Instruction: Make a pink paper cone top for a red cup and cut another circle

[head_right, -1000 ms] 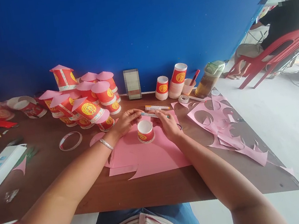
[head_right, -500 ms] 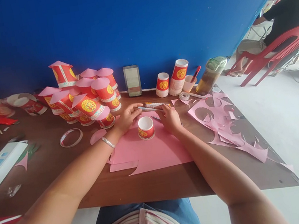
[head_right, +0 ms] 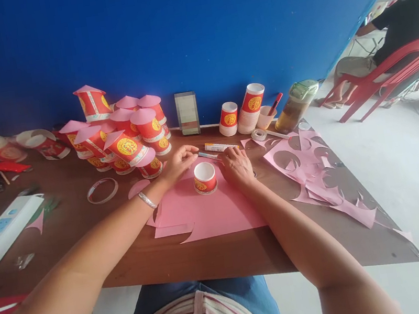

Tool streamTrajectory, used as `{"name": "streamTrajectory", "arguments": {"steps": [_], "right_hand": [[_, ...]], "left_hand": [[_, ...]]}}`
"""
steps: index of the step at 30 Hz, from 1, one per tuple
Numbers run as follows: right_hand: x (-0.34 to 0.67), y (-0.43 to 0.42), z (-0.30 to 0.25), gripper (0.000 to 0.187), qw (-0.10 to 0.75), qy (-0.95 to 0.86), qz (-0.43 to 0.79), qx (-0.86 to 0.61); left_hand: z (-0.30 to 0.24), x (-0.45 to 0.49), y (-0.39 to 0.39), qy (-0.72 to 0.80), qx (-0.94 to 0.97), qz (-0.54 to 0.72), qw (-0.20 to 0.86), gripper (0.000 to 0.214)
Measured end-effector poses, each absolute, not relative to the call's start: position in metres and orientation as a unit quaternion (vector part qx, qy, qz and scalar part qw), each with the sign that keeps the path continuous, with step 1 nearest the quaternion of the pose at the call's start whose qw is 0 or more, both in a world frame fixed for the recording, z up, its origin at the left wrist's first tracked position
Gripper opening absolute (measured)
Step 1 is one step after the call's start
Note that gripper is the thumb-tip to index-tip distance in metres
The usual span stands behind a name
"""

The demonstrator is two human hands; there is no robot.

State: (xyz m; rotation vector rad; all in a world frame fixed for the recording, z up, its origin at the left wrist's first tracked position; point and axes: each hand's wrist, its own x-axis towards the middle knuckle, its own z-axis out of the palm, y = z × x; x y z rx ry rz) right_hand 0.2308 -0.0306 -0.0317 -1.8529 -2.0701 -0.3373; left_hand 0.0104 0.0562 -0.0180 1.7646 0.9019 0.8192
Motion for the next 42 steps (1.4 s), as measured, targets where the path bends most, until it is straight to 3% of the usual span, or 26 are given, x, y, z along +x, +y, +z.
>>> {"name": "streamTrajectory", "arguments": {"steps": [4,8,11,18,22,42], "right_hand": [[0.225,-0.033,-0.030,0.030,0.126,-0.744,-0.113,-0.646],[0.219,-0.036,-0.027,0.031,0.091,-0.755,-0.096,-0.643],[0.217,-0.037,-0.026,0.032,0.081,-0.751,-0.096,-0.648],[0.217,-0.036,-0.028,0.035,0.075,-0.751,-0.102,-0.648],[0.217,-0.036,-0.027,0.035,0.062,-0.743,-0.093,-0.660],[0.216,-0.040,-0.022,0.032,0.065,-0.749,-0.061,-0.657]], "left_hand": [[0.002,-0.009,0.045,0.275,0.731,0.278,0.559,0.054],[0.012,-0.012,0.028,0.215,0.806,0.227,0.502,0.079],[0.012,-0.006,0.020,0.220,0.817,0.233,0.480,0.067],[0.008,-0.011,0.028,0.244,0.654,0.294,0.653,0.052],[0.005,-0.020,0.033,0.227,0.629,0.295,0.683,0.049],[0.008,-0.022,0.026,0.257,0.832,0.264,0.414,0.060]]}}
